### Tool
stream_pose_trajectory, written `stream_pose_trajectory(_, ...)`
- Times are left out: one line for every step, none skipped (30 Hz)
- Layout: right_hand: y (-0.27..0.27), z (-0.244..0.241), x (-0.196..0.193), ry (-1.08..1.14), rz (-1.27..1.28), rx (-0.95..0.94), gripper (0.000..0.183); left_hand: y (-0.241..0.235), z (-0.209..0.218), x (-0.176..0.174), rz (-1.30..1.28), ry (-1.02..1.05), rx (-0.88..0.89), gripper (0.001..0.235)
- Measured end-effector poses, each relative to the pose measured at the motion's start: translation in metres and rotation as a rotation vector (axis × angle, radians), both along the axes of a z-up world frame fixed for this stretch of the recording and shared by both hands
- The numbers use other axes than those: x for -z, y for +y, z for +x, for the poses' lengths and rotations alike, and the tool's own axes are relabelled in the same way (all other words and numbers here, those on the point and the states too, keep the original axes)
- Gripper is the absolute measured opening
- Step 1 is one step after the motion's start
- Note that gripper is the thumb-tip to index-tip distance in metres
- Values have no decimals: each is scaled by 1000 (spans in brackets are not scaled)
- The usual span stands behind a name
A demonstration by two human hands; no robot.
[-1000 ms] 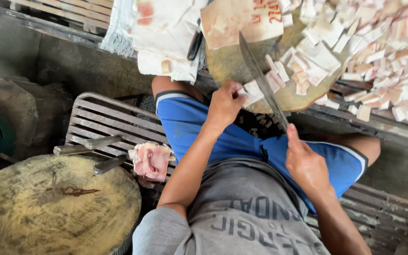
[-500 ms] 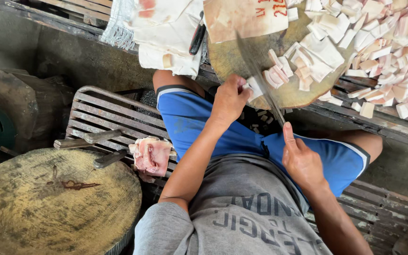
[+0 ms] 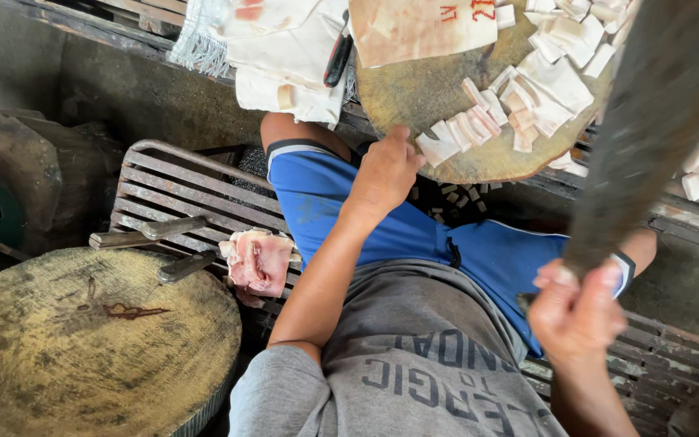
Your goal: The person uses a large knife to chop pieces of animal fat on a wooden cutting board, placing the smaller pieces into a pile.
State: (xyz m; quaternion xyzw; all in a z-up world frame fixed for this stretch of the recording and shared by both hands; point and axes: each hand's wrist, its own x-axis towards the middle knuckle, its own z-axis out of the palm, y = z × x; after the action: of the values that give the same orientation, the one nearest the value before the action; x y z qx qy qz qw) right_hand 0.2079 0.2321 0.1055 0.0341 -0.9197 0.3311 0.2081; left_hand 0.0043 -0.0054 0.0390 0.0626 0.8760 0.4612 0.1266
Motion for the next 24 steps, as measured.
stream_pose_trajectory(-7,-5,9,-122,88,-27,63,-3,-1,-4,-10,11,-1,39)
stream_pose_trajectory(-15,-9,18,-244,176,-57,66,-7,-1,-8,-16,-5,7,38)
stream_pose_trajectory(-19,-10,25,-365,265,-85,69,-8,0,-11,-20,-22,18,37)
stream_pose_trajectory(-19,-9,28,-383,229,-70,68,-7,1,-13,-24,-38,30,36)
stream_pose_trajectory(-17,-12,33,-393,194,-54,68,-4,-2,-14,-29,-58,52,37)
stream_pose_trajectory(-14,-15,36,-402,159,-39,68,-1,-4,-15,-34,-77,73,38)
stream_pose_trajectory(-13,-9,34,-413,84,-27,69,-2,2,-15,-46,-117,93,39)
stream_pose_trajectory(-10,-4,31,-423,10,-14,70,-1,7,-14,-85,-72,92,40)
stream_pose_trajectory(-2,-8,29,-412,-60,-2,71,7,4,-13,-122,-6,89,41)
stream_pose_trajectory(3,-12,27,-413,-162,67,68,15,1,-13,-158,60,86,43)
stream_pose_trajectory(7,-10,25,-427,-267,134,65,20,0,-10,-144,80,104,41)
stream_pose_trajectory(9,-10,24,-441,-372,202,62,26,-3,-7,-129,99,123,40)
stream_pose_trajectory(12,-9,23,-419,-409,212,62,31,-7,-4,-112,118,147,38)
stream_pose_trajectory(16,-9,22,-397,-446,222,62,34,-12,-3,-15,119,181,38)
stream_pose_trajectory(19,-10,21,-370,-482,236,62,39,-20,-2,84,122,219,37)
stream_pose_trajectory(22,-10,21,-355,-549,248,62,44,-28,-2,183,125,257,37)
stream_pose_trajectory(25,-12,20,-334,-615,257,62,48,-39,-4,178,108,271,35)
stream_pose_trajectory(27,-13,20,-312,-681,265,62,52,-52,-6,173,91,285,34)
stream_pose_trajectory(29,-11,20,-284,-689,277,64,58,-64,-8,168,71,299,33)
stream_pose_trajectory(30,-10,20,-257,-697,289,65,66,-76,-9,129,173,313,34)
stream_pose_trajectory(30,-8,20,-230,-706,299,67,76,-88,-10,88,275,325,35)
stream_pose_trajectory(30,-7,19,-223,-701,328,65,86,-98,-10,49,377,336,35)
stream_pose_trajectory(31,-6,19,-216,-698,354,64,96,-106,-9,-54,321,380,31)
stream_pose_trajectory(31,-5,20,-209,-695,381,63,105,-112,-7,-158,265,423,28)
